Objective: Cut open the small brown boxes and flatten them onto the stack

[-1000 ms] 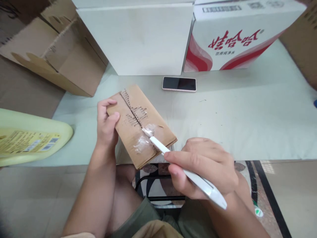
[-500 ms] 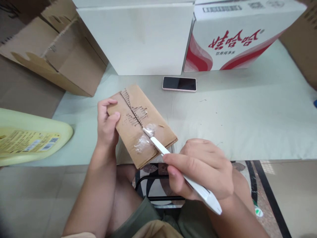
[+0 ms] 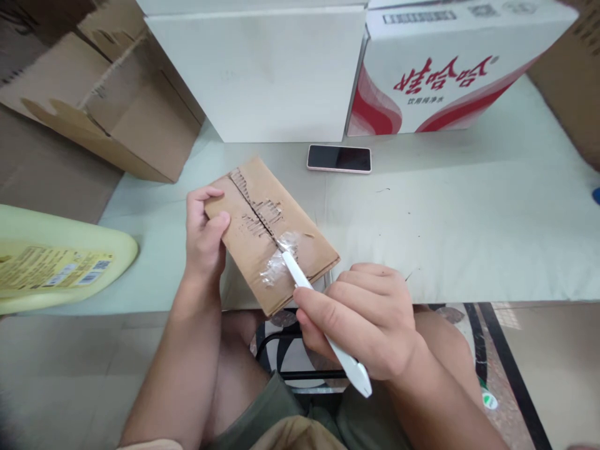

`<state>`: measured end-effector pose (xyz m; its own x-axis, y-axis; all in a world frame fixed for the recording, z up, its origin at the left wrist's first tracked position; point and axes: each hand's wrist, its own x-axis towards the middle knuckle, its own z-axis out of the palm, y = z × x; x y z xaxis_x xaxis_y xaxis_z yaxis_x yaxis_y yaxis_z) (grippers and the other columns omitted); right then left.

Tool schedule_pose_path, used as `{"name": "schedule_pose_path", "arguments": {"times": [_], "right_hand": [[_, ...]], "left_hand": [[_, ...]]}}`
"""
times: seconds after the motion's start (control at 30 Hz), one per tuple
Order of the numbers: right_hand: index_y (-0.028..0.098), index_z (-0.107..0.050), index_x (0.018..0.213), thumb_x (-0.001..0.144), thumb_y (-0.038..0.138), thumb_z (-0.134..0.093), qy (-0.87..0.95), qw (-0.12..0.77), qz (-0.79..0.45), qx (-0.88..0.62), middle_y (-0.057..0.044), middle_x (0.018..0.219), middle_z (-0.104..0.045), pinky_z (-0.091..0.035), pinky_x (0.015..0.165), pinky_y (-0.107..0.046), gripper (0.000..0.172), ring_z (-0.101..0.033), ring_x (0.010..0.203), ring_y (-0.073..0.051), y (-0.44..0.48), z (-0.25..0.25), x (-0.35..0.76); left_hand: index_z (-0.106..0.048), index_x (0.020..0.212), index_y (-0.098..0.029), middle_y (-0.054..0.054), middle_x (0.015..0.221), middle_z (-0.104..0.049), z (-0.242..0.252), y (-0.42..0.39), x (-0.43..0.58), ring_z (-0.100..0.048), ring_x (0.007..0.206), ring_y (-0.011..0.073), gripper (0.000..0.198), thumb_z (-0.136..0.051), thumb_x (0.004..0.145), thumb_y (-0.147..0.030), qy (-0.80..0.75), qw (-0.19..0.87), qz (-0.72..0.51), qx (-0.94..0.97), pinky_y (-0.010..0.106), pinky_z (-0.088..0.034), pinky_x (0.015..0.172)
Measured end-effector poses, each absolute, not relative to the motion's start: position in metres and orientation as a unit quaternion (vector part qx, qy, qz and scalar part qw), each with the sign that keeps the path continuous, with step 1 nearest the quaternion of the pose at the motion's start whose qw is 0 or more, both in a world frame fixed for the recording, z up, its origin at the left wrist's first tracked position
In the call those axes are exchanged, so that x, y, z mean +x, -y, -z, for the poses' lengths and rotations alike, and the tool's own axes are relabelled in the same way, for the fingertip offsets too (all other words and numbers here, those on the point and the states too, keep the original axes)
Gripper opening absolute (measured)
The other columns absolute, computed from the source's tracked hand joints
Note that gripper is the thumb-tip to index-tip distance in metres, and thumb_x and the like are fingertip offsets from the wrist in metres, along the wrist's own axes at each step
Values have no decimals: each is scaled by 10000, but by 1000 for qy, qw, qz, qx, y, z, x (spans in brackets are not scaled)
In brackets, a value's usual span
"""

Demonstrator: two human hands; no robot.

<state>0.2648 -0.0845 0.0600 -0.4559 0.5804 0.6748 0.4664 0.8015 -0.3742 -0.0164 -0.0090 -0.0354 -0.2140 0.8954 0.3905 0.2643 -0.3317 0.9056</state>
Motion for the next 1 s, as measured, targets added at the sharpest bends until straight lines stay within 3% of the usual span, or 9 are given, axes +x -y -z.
{"name": "schedule_pose_path", "arguments": {"times": [0.33,0.53,0.73,1.0], "right_hand": [[187,-688,944,899,75,-635,826,477,-54,-297,31,589,-571,-466,524,-291,133,-506,487,-114,80,-54,263],[199,-682,954,932,74,-642,829,392,-110,-384,13,684,-654,-522,613,-291,133,-611,572,-124,85,-65,260],[178,-684,910,858,47,-618,805,507,-84,-296,39,569,-545,-396,474,-283,156,-457,452,-103,79,-55,261],[236,-695,949,949,100,-639,797,416,-144,-412,22,724,-721,-566,596,-272,147,-678,579,-123,89,-66,258]], "left_hand": [[-599,1144,-289,59,1089,-591,34,9,-15,-542,865,222,487,-744,823,-626,-514,270,-585,565,369,-486,730],[-595,1155,-298,49,1083,-577,36,9,-16,-527,846,213,465,-739,835,-603,-507,271,-586,571,361,-472,719],[-605,1149,-299,44,1050,-578,37,7,-16,-515,819,208,486,-746,828,-636,-498,265,-595,573,356,-462,696],[-590,1138,-293,50,1059,-578,38,7,-16,-520,826,213,488,-739,820,-631,-510,266,-589,568,367,-473,705]]}}
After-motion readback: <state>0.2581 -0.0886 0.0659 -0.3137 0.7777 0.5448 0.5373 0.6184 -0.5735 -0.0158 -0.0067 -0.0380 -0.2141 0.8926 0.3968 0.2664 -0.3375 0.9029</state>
